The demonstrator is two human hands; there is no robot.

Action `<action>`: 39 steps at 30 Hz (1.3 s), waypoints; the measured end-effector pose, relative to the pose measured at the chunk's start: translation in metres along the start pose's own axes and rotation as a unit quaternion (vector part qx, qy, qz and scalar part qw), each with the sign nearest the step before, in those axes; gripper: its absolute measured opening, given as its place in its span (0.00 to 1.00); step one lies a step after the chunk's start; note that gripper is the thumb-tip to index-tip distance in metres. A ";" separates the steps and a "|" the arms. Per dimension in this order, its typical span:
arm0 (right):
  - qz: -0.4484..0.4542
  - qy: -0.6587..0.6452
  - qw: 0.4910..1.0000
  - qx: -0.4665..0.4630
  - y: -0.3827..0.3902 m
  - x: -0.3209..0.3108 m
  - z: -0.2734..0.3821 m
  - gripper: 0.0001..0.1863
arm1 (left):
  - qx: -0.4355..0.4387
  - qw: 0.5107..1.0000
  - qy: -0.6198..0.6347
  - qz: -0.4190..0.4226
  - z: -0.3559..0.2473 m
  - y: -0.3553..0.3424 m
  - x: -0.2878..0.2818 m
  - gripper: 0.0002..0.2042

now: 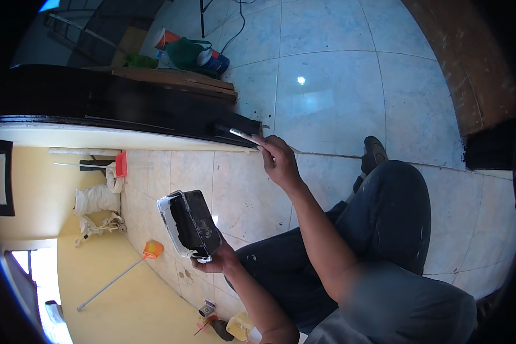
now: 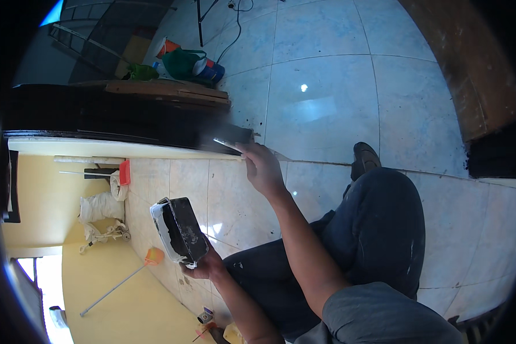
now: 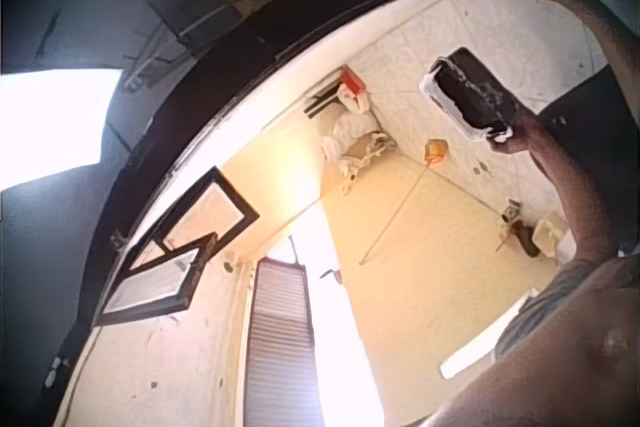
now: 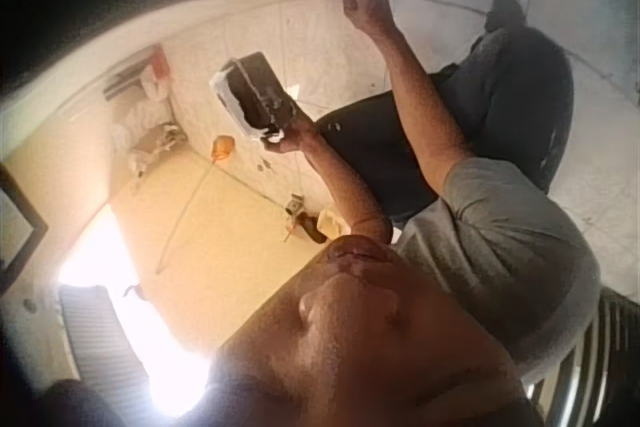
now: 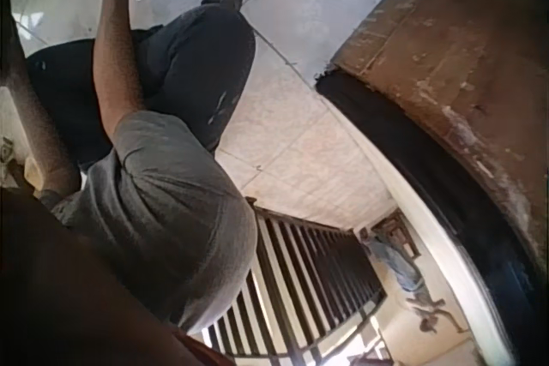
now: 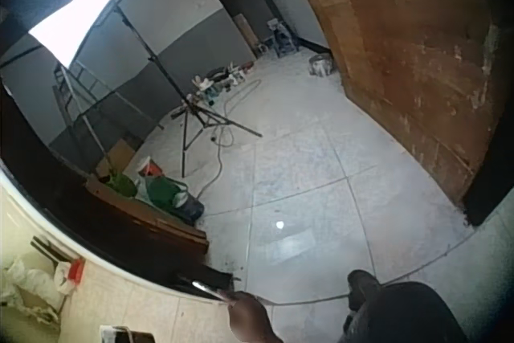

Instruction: The person paints the edges of a door frame using black paint and a brush. They dip the brush into a container of paint and apply it to the wooden frame while sitting on the floor.

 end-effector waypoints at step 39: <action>0.012 0.041 0.993 0.106 -0.017 -0.025 -0.021 0.16 | -0.040 0.999 -0.018 0.019 0.012 -0.007 -0.009 0.37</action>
Point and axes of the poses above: each hand's wrist, its own y-axis away from the middle knuckle, its own x-axis out of the palm, z = x × y, the point moved 2 cm from there along -y, towards the middle knuckle, and after that the axes turned 5 degrees about z, right-handed, at the moved point
